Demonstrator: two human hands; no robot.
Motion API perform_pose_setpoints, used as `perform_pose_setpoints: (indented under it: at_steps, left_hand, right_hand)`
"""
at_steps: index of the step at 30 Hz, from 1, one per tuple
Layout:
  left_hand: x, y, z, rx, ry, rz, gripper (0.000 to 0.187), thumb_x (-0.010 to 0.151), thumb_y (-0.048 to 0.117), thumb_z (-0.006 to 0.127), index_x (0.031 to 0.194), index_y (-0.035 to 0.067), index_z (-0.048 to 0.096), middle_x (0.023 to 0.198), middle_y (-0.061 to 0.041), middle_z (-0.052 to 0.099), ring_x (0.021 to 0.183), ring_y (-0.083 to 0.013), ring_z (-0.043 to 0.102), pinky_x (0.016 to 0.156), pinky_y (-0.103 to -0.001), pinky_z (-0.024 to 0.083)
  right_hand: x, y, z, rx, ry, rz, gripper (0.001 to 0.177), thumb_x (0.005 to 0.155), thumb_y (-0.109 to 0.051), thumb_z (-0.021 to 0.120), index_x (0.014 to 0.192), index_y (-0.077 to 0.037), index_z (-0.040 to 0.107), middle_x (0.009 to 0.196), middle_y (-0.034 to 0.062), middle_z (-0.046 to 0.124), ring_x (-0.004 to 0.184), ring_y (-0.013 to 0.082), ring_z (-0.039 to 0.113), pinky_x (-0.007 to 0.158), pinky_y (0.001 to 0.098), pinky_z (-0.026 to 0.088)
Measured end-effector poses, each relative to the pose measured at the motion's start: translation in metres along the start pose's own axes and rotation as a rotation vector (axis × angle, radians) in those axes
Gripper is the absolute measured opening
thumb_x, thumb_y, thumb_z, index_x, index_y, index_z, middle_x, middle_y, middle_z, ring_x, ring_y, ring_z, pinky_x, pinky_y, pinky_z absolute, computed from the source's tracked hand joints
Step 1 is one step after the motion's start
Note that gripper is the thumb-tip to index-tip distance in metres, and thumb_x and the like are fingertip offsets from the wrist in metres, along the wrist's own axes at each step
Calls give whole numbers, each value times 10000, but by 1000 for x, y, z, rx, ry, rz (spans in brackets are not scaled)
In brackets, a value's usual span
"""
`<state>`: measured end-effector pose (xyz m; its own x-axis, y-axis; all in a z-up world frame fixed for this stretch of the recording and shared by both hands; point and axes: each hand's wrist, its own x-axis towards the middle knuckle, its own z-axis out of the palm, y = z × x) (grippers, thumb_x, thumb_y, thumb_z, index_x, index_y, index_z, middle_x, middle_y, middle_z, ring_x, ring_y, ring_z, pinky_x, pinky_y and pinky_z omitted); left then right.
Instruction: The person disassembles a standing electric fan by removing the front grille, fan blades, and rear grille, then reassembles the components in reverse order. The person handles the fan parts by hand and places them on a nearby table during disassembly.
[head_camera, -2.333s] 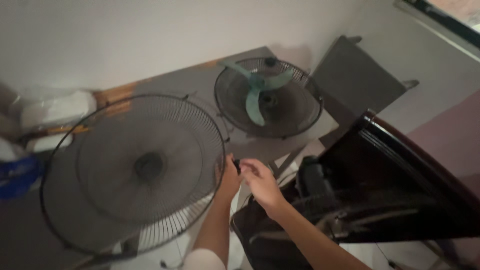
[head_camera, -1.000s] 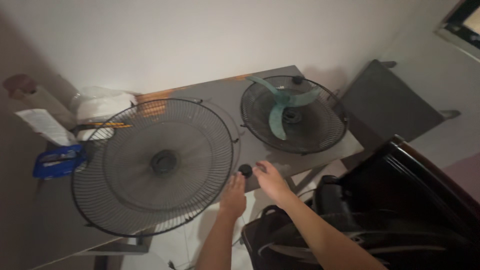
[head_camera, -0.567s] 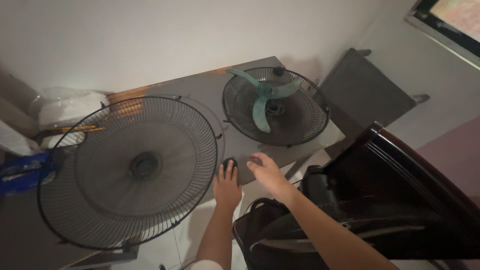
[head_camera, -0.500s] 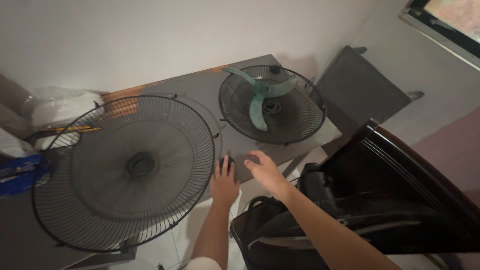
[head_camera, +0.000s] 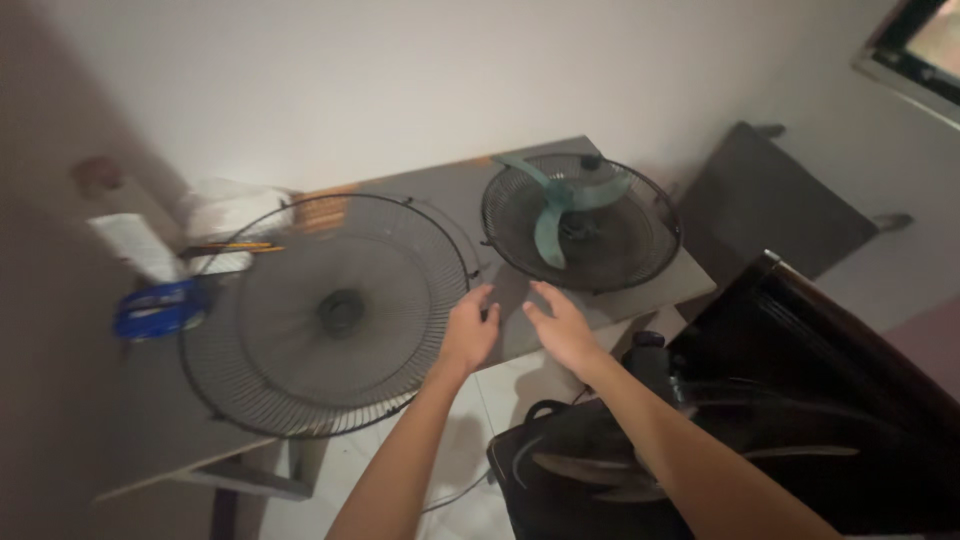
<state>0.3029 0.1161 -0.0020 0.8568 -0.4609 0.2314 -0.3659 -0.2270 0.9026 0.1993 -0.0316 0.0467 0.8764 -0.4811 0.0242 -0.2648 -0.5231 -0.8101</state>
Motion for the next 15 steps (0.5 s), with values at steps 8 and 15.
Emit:
perform_pose_setpoints:
  at_steps: [8,15]
  left_hand:
    - [-110,102,-29,12,92,56,425,957,220,643,1330,16,636,1265,-197,708,1180,-310,696,1001,-391,523]
    - [-241,180,1,-127,6,-35,430,976,205,594,1374,45,600,1355,-174,663,1244,-290,653,968,-382,543]
  right_hand:
    - [-115,-49,-70,294,-93,-28,531,964,-294,622,1465,-135,549,1316,129,675,1207,226,622,1007,337,482]
    - [-254,5,-137,494,-86,-163,467,988,-173,616,1438,-73,543,1509,56,547,1330,167,561,1092,309,444]
